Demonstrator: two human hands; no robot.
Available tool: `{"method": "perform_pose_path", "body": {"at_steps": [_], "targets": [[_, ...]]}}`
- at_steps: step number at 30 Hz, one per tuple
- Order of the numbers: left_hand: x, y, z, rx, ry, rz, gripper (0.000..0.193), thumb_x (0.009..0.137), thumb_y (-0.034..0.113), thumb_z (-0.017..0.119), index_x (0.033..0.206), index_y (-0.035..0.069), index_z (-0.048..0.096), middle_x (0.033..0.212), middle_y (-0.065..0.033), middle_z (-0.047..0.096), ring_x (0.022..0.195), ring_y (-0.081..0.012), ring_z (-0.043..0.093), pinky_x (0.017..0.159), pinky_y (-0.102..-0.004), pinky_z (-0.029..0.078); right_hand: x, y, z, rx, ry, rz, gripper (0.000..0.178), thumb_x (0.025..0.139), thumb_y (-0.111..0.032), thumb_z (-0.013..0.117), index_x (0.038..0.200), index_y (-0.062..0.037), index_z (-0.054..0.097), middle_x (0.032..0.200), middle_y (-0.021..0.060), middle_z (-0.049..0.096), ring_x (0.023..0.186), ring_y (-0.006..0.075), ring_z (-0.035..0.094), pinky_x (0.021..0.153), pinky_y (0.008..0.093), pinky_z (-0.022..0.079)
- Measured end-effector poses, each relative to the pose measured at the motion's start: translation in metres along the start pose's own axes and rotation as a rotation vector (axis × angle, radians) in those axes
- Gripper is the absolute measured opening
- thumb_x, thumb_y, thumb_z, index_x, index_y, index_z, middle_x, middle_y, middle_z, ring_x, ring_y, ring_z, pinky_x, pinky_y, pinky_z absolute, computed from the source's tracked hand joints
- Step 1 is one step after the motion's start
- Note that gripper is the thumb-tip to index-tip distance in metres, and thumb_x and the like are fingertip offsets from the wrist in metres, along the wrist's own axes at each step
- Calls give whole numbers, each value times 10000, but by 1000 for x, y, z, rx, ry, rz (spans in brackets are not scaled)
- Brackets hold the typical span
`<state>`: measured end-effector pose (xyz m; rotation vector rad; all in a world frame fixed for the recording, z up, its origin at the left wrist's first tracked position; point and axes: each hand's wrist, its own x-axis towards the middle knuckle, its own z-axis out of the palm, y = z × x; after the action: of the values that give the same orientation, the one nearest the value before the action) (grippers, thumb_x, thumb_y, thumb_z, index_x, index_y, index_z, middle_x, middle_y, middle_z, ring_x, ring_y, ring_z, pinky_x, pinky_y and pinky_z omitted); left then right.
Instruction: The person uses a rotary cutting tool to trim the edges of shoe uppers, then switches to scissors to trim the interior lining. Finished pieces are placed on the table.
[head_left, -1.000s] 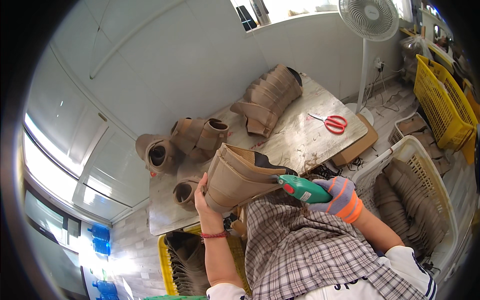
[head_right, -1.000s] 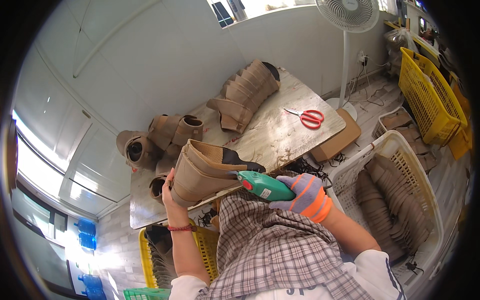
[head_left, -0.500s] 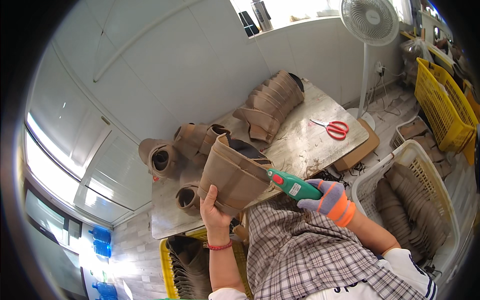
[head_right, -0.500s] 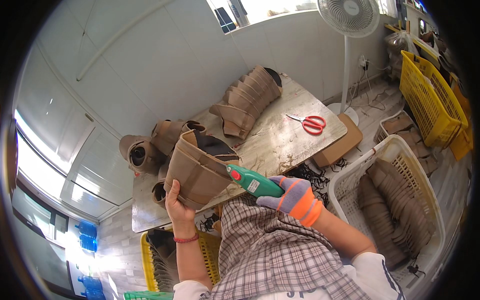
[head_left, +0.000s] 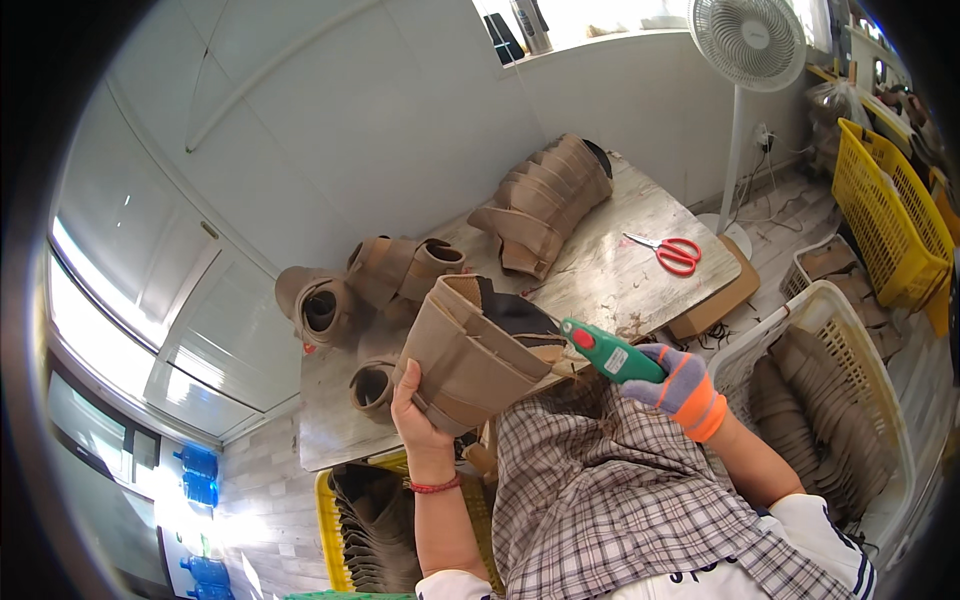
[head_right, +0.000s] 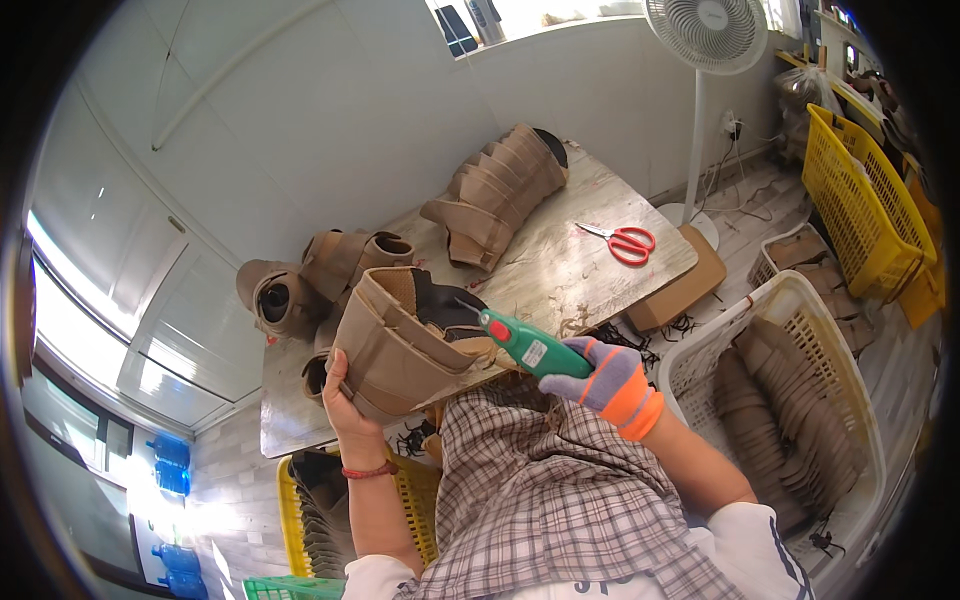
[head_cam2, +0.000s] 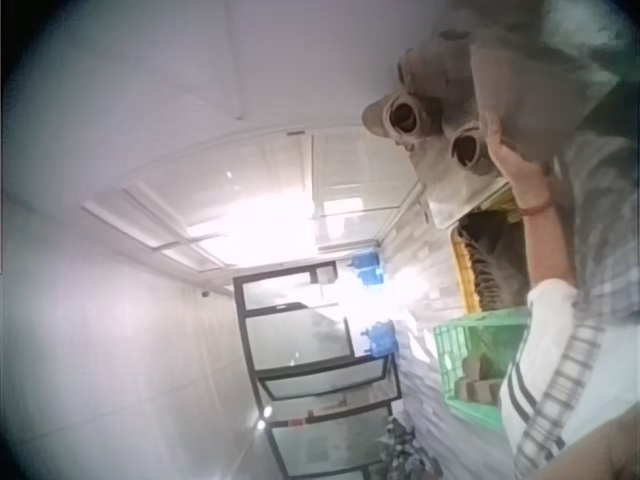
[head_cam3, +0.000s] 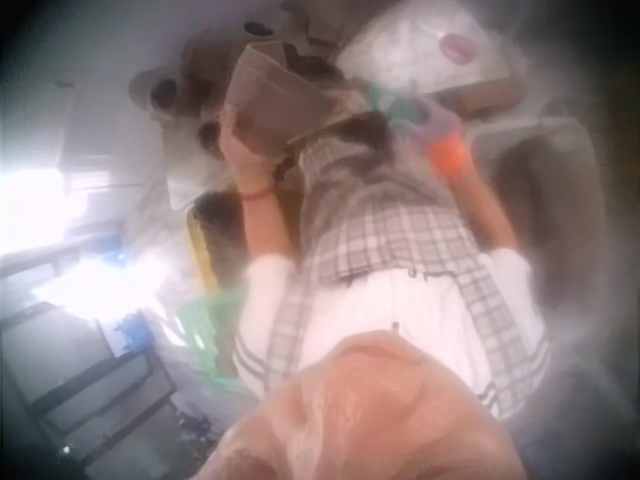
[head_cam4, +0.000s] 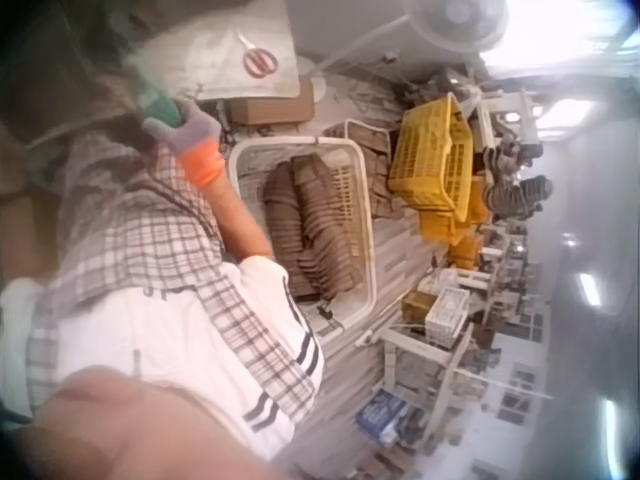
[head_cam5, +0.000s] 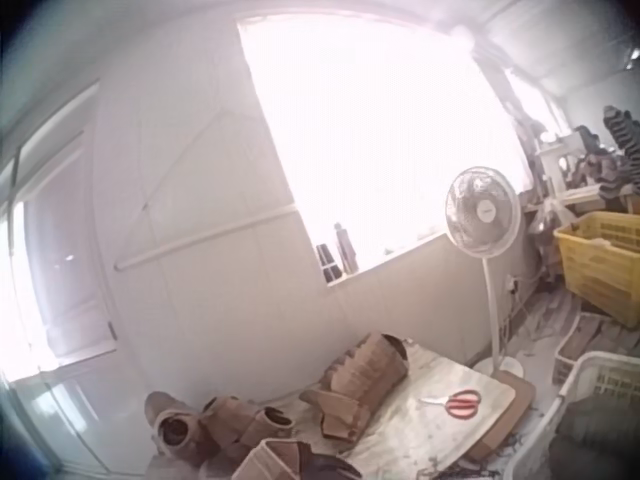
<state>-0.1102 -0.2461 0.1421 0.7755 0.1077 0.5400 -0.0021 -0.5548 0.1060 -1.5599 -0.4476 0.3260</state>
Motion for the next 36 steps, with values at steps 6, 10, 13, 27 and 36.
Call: {"method": "perform_pose_path", "body": {"at_steps": [6, 10, 13, 27, 36], "targets": [[10, 9, -7, -210, 106, -151, 400, 970, 224, 525, 1278, -30, 532, 1270, -180, 595, 1147, -333, 586, 988, -471, 472, -7, -2, -22, -710, -99, -422, 583, 618, -454, 858, 1037, -78, 709, 713, 113, 657, 637, 265, 637, 612, 323, 513], [12, 5, -14, -199, 108, -197, 392, 969, 215, 525, 1282, -20, 536, 1287, -173, 588, 1169, -328, 574, 1005, -466, 457, -6, -9, -21, -796, -67, -583, 607, 600, -515, 842, 1030, -104, 718, 669, 93, 629, 590, 297, 591, 583, 354, 494], [11, -2, -15, -220, 90, -208, 382, 970, 217, 531, 1278, -8, 552, 1285, -165, 595, 1167, -324, 579, 1011, -459, 449, -4, -9, -15, -762, -87, -527, 573, 616, -470, 850, 1032, -99, 717, 713, 103, 653, 641, 285, 629, 604, 326, 507], [-6, 10, 29, 1380, -251, 369, 303, 893, 179, 667, 1083, -55, 631, 1065, -173, 669, 1011, -318, 629, 842, -404, 485, -17, 29, -1, 5, 8, 18, 576, 724, -168, 863, 1191, 33, 592, 903, 53, 680, 724, 66, 603, 642, 215, 511], [166, 106, 14, 2162, 98, 990, 418, 866, 268, 668, 640, -77, 602, 676, -253, 593, 661, -422, 592, 645, -478, 453, -18, 22, -9, 45, 32, 142, 575, 736, -172, 854, 1198, 38, 584, 924, 56, 681, 739, 65, 599, 654, 211, 513]]}}
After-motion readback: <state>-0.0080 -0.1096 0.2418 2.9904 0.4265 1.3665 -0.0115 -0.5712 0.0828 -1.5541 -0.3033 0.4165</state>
